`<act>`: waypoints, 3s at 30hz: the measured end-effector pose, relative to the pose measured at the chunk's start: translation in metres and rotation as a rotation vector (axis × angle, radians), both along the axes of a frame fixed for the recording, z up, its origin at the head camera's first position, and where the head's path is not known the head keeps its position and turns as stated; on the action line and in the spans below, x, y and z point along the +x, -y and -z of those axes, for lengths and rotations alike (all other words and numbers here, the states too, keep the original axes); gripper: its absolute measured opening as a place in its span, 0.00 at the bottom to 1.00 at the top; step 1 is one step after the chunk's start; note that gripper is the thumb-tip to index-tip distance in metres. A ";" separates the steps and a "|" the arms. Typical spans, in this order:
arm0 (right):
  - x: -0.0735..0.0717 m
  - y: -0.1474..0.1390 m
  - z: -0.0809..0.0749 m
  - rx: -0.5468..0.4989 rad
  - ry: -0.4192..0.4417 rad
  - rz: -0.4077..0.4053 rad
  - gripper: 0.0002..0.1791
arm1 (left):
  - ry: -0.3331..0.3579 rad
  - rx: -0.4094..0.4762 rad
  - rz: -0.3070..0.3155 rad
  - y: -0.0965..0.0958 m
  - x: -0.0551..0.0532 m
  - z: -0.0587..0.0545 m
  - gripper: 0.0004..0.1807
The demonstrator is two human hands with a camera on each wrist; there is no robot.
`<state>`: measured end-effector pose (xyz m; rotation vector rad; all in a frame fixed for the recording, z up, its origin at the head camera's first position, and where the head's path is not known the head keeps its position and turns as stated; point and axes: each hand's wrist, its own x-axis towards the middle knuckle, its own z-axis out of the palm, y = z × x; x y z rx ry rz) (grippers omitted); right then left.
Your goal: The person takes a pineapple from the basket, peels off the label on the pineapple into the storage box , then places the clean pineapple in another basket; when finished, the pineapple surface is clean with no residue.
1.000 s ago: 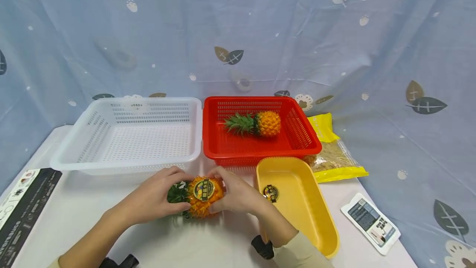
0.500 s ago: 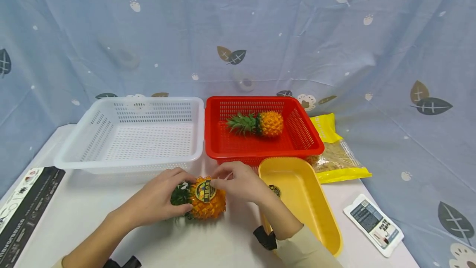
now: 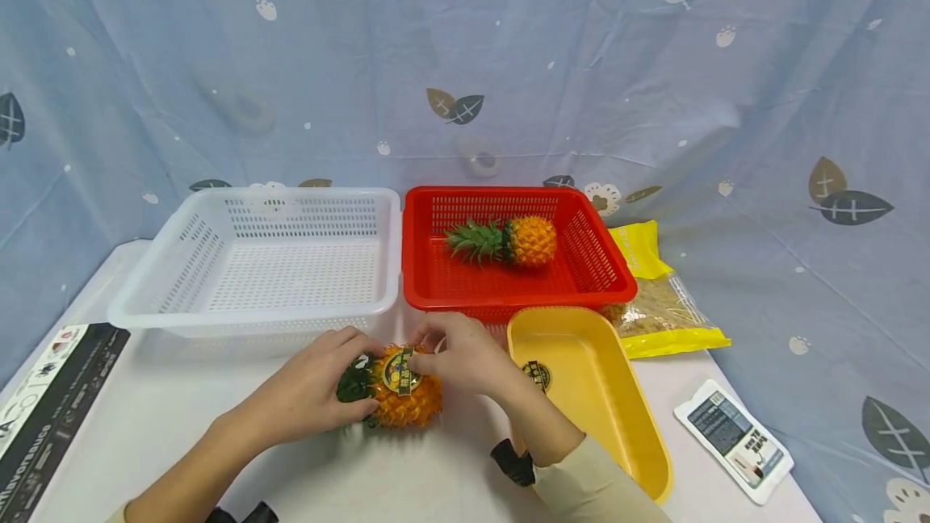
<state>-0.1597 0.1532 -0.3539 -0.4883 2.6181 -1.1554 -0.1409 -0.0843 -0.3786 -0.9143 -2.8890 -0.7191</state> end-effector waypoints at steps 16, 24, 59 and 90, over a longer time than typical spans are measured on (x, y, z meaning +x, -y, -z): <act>-0.003 0.001 -0.004 -0.083 0.053 -0.014 0.04 | -0.001 0.019 0.016 0.001 -0.001 0.002 0.27; -0.005 -0.002 -0.002 -0.152 0.115 -0.019 0.02 | -0.013 0.016 0.016 0.002 -0.001 0.002 0.27; -0.010 -0.025 -0.013 -0.410 0.351 0.036 0.07 | 0.026 0.000 -0.006 0.000 -0.001 0.000 0.28; -0.002 -0.087 -0.023 -0.396 0.364 0.023 0.08 | -0.012 -0.076 -0.041 0.000 0.002 -0.006 0.31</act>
